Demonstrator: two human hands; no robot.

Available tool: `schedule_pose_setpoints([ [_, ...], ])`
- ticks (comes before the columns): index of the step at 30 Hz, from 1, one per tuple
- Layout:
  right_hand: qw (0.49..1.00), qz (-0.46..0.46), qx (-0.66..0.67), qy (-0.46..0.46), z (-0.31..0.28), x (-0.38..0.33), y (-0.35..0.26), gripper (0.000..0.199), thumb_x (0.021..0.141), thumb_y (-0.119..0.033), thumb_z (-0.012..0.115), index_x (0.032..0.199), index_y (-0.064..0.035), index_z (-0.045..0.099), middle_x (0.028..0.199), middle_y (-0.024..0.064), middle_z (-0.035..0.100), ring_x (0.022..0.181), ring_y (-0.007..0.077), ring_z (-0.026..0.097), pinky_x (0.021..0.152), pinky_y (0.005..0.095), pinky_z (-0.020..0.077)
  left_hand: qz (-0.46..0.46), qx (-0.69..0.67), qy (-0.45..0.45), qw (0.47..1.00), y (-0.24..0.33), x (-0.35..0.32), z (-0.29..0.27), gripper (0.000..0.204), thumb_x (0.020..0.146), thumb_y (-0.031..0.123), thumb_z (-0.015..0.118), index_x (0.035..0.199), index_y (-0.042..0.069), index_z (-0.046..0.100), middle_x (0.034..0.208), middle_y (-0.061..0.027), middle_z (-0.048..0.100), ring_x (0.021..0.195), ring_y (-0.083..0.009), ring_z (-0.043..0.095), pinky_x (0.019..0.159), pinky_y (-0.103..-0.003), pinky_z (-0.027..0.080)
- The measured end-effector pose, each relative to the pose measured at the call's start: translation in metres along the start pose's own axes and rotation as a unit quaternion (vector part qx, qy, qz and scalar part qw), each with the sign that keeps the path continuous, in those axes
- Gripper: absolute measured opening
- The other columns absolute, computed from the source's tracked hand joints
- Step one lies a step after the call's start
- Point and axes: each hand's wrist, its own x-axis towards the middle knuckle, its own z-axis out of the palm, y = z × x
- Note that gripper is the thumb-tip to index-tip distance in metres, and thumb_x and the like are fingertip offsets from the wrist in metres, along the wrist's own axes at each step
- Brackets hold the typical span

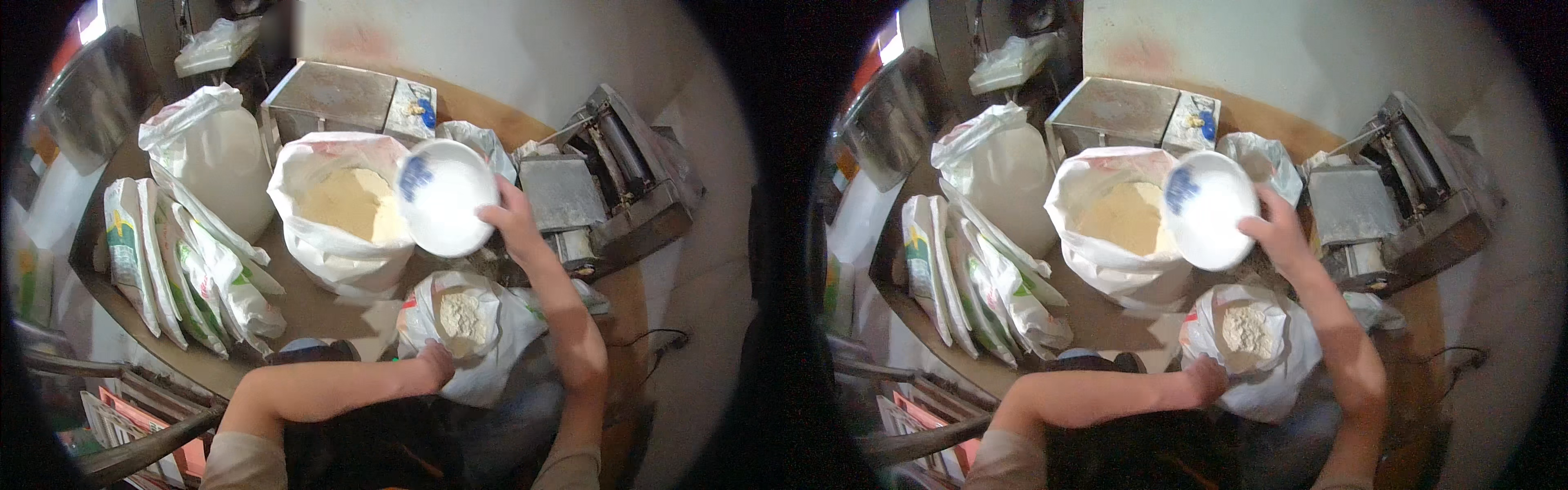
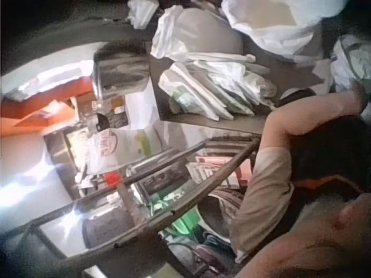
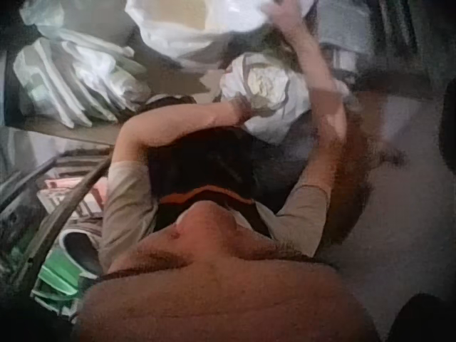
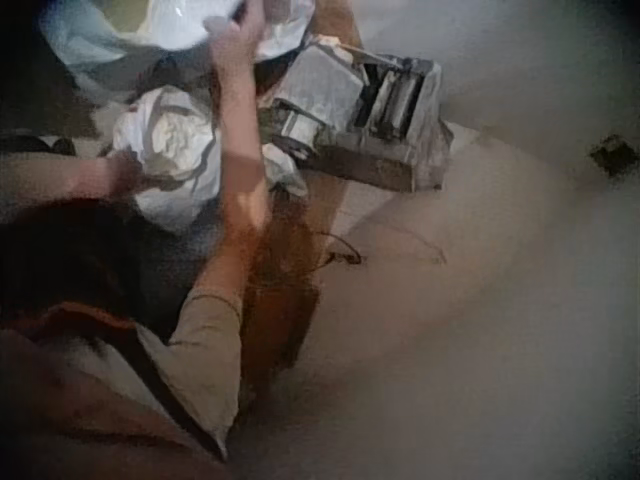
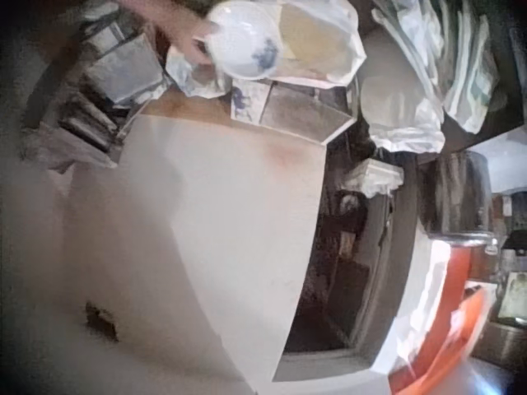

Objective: The person scoops flour from a large sack into a smaller bag using a plastic bowl, then places the filled bag on a digital scale to check the weight. The person repeats this scooping and weighing process multiple times.

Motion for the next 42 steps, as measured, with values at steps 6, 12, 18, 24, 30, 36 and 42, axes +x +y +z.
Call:
schedule_pose_setpoints([
  [6,0.894,-0.102,-0.420,-0.123,0.127,0.100,0.037,0.073,0.062,-0.023,0.076,0.129,-0.0058,0.052,0.128,0.0194,0.053,0.115,0.0354,0.054,0.098,0.0417,0.0464,-0.027,-0.047,-0.027,0.998,-0.010,0.006,0.010,0.028,0.085,0.020,0.061,0.107,0.006,0.071,0.115,-0.0156,0.066,0.107,-0.0338,0.061,0.090,-0.054,0.041],
  [12,0.746,-0.301,-0.569,-0.170,0.184,0.135,0.113,0.062,0.067,-0.018,0.075,0.125,-0.0121,0.055,0.118,0.0116,0.053,0.115,0.0310,0.051,0.088,0.0438,0.0511,-0.057,-0.013,0.008,0.998,-0.012,-0.014,-0.016,0.032,0.088,0.020,0.055,0.114,0.006,0.068,0.118,-0.0164,0.064,0.109,-0.0338,0.060,0.093,-0.056,0.040],
  [18,0.780,-0.277,-0.533,-0.172,0.207,0.145,0.161,0.042,0.077,-0.008,0.063,0.119,-0.0084,0.059,0.114,0.0097,0.058,0.108,0.0277,0.056,0.087,0.0381,0.0501,-0.079,0.006,0.045,0.996,-0.014,-0.025,-0.015,0.031,0.088,0.018,0.053,0.113,0.003,0.066,0.117,-0.0174,0.064,0.107,-0.0334,0.060,0.093,-0.054,0.041],
  [24,0.679,-0.251,-0.612,-0.319,0.181,0.143,0.153,0.034,0.077,-0.010,0.064,0.111,-0.0083,0.062,0.111,0.0095,0.059,0.107,0.0279,0.057,0.088,0.0394,0.0491,-0.066,0.023,0.061,0.996,-0.013,-0.036,-0.026,0.028,0.088,0.018,0.054,0.109,0.005,0.067,0.111,-0.0145,0.065,0.102,-0.0300,0.061,0.088,-0.048,0.043],
  [30,0.708,-0.342,-0.590,-0.183,0.182,0.162,0.167,0.041,0.073,-0.012,0.067,0.114,-0.0101,0.060,0.111,0.0123,0.058,0.104,0.0287,0.058,0.084,0.0435,0.0513,-0.046,0.002,0.107,0.993,-0.015,-0.035,-0.018,0.022,0.085,0.018,0.056,0.100,0.006,0.068,0.102,-0.0089,0.066,0.096,-0.0252,0.062,0.080,-0.040,0.045],
  [36,0.750,-0.162,-0.604,-0.216,0.191,0.166,0.182,0.025,0.071,-0.020,0.069,0.092,-0.0061,0.070,0.095,0.0136,0.067,0.090,0.0288,0.066,0.080,0.0398,0.0533,-0.071,-0.004,0.101,0.992,-0.015,-0.045,-0.025,0.025,0.085,0.017,0.056,0.103,0.004,0.067,0.105,-0.0112,0.066,0.099,-0.0264,0.061,0.083,-0.040,0.045],
  [42,0.823,0.018,-0.523,-0.222,0.186,0.187,0.184,0.031,0.071,-0.019,0.063,0.095,0.0000,0.071,0.104,0.0233,0.067,0.102,0.0348,0.064,0.089,0.0414,0.0515,-0.071,0.007,0.094,0.993,-0.019,-0.055,-0.034,0.028,0.086,0.019,0.054,0.106,0.003,0.066,0.105,-0.0122,0.065,0.100,-0.0271,0.060,0.085,-0.042,0.044],
])
